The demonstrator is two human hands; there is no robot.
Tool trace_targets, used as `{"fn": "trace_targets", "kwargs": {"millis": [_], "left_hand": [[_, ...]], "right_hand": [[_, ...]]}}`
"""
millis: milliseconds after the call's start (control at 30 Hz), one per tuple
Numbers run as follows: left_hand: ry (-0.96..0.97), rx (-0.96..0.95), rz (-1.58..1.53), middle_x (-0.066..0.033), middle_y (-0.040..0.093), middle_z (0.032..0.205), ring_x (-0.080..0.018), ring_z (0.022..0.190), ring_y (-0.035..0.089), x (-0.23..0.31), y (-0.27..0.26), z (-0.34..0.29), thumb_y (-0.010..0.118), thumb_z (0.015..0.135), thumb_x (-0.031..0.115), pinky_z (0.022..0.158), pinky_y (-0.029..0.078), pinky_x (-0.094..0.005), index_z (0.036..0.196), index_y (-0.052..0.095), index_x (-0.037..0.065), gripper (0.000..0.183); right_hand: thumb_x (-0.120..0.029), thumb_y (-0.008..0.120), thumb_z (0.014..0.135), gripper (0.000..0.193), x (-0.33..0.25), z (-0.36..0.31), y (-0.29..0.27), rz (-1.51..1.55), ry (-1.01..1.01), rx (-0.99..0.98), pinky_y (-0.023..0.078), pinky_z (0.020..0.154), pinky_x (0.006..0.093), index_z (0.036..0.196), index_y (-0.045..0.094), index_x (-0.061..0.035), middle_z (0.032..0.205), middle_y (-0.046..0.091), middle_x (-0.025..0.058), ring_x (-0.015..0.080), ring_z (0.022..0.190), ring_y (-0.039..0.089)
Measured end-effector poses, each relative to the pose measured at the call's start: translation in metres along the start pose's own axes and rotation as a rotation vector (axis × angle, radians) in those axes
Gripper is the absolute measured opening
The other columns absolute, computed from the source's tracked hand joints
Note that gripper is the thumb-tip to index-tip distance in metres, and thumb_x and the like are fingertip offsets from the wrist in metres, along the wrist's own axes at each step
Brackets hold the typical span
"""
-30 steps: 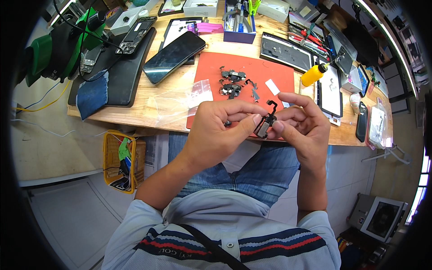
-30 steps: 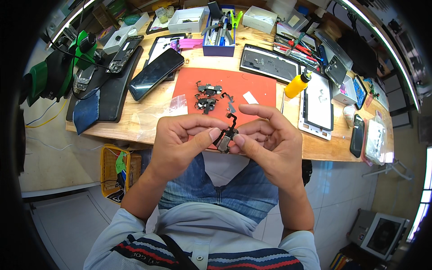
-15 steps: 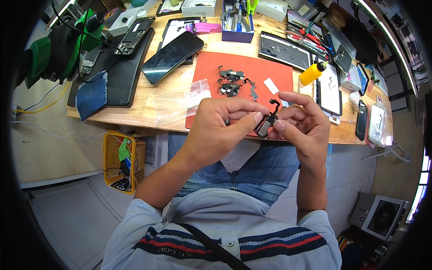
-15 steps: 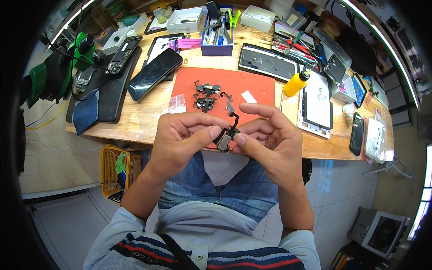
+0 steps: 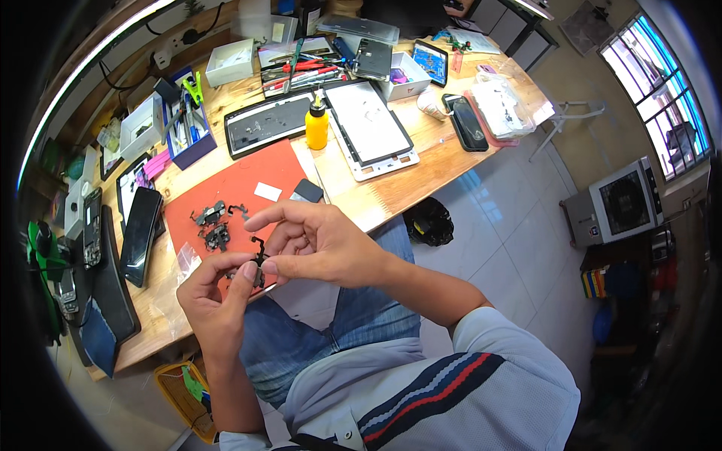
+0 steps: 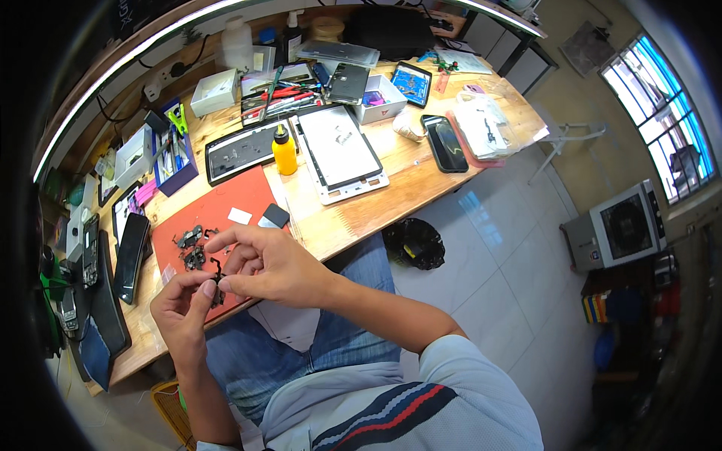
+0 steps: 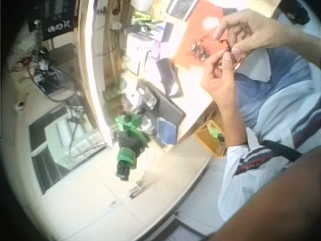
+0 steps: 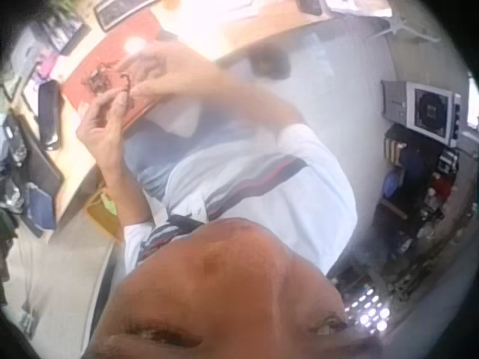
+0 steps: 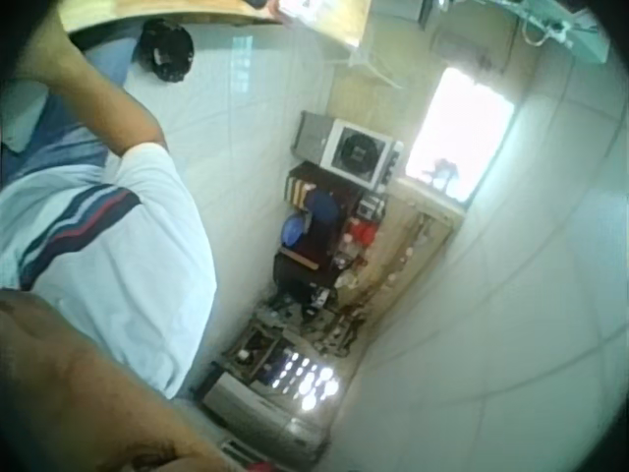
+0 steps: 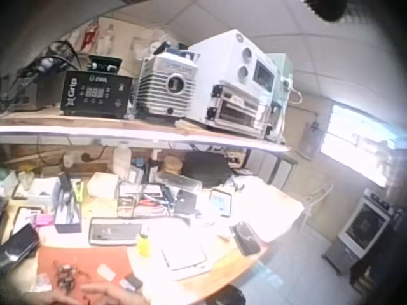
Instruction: The person sits at a cluttered workbench and handles small electronic components, removing them from plastic bags and placing them on a red mat. They pick up and inspect several small parts, then use a soldering iron to work on one component before setting the tool aside.
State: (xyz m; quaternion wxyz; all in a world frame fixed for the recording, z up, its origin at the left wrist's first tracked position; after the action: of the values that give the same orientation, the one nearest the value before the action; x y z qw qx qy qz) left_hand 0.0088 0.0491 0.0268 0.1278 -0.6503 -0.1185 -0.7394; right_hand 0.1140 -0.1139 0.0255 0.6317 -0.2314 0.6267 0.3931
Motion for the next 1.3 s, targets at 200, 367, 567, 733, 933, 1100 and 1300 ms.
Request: {"fn": "trace_targets", "kwargs": {"millis": [200, 367, 567, 733, 933, 1100, 1300], "left_hand": [[0.011, 0.003, 0.086, -0.0046, 0.070, 0.087, -0.0077, 0.079, 0.062, -0.003, 0.004, 0.001, 0.071, 0.090, 0.000, 0.073, 0.049, -0.0224, 0.098, 0.071, -0.005, 0.009], [0.014, 0.028, 0.142, -0.0028, 0.070, 0.083, -0.0066, 0.077, 0.060, -0.001, 0.003, 0.001, 0.071, 0.089, 0.001, 0.070, 0.047, -0.0223, 0.094, 0.072, -0.003, 0.007], [0.137, -0.075, 0.211, -0.0061, 0.072, 0.083, -0.0110, 0.078, 0.067, 0.000, 0.017, 0.006, 0.071, 0.089, 0.005, 0.072, 0.053, -0.0250, 0.094, 0.072, 0.000, 0.007], [0.052, -0.078, 0.215, -0.0069, 0.073, 0.084, -0.0124, 0.079, 0.070, -0.005, 0.015, 0.000, 0.071, 0.088, 0.004, 0.074, 0.055, -0.0264, 0.093, 0.072, -0.001, 0.007], [0.029, -0.047, 0.187, -0.0089, 0.075, 0.090, -0.0127, 0.089, 0.073, -0.007, 0.006, -0.003, 0.070, 0.090, 0.001, 0.080, 0.057, -0.0261, 0.123, 0.062, 0.000, 0.034], [0.119, 0.039, 0.302, -0.0095, 0.074, 0.091, -0.0116, 0.087, 0.072, -0.006, 0.002, -0.004, 0.072, 0.089, 0.001, 0.080, 0.057, -0.0253, 0.119, 0.066, -0.001, 0.031], [0.353, 0.066, 0.820, -0.0122, 0.069, 0.118, -0.0344, 0.118, 0.060, 0.012, -0.032, -0.006, 0.078, 0.074, 0.004, 0.102, 0.045, -0.0433, 0.120, 0.066, 0.005, 0.047]], "right_hand": [[-0.008, 0.074, 0.089, 0.045, 0.002, -0.004, -0.003, 0.011, 0.020, 0.004, 0.051, 0.067, 0.0193, 0.130, 0.057, 0.0010, 0.087, 0.069, 0.0047, 0.0048, 0.076, 0.064], [-0.001, 0.076, 0.088, 0.047, 0.005, -0.003, -0.004, 0.061, 0.087, -0.028, 0.055, 0.075, 0.0199, 0.131, 0.058, 0.0004, 0.094, 0.070, 0.0071, 0.0098, 0.086, 0.070], [0.008, 0.072, 0.088, 0.033, 0.010, -0.020, -0.011, 0.095, 0.043, 0.114, 0.061, 0.073, 0.0261, 0.118, 0.061, 0.0102, 0.100, 0.071, 0.0162, 0.0172, 0.085, 0.072], [0.008, 0.072, 0.086, 0.027, 0.018, -0.020, -0.013, 0.022, 0.112, 0.172, 0.061, 0.063, 0.0257, 0.111, 0.064, 0.0111, 0.089, 0.072, 0.0160, 0.0186, 0.073, 0.073], [0.006, 0.072, 0.087, 0.026, 0.014, -0.018, -0.014, -0.063, 0.105, 0.250, 0.059, 0.060, 0.0247, 0.112, 0.064, 0.0108, 0.086, 0.072, 0.0149, 0.0169, 0.070, 0.072], [0.004, 0.073, 0.087, 0.027, 0.018, -0.018, -0.021, -0.080, 0.128, 0.297, 0.058, 0.058, 0.0232, 0.113, 0.065, 0.0089, 0.087, 0.071, 0.0124, 0.0151, 0.070, 0.071], [0.003, 0.072, 0.088, 0.028, 0.014, -0.022, -0.026, -0.171, 0.118, 0.349, 0.056, 0.057, 0.0221, 0.115, 0.066, 0.0079, 0.087, 0.071, 0.0106, 0.0141, 0.070, 0.071]]}}
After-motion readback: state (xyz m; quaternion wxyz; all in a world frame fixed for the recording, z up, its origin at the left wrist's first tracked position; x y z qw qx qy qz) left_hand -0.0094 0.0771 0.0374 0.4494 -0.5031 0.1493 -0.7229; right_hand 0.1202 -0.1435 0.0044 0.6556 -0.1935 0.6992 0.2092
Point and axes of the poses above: each hand's wrist, its own z-axis towards the middle knuckle, its own y-axis out of the palm, x = y × z, the point moved 2 cm from there along z, towards the middle knuckle
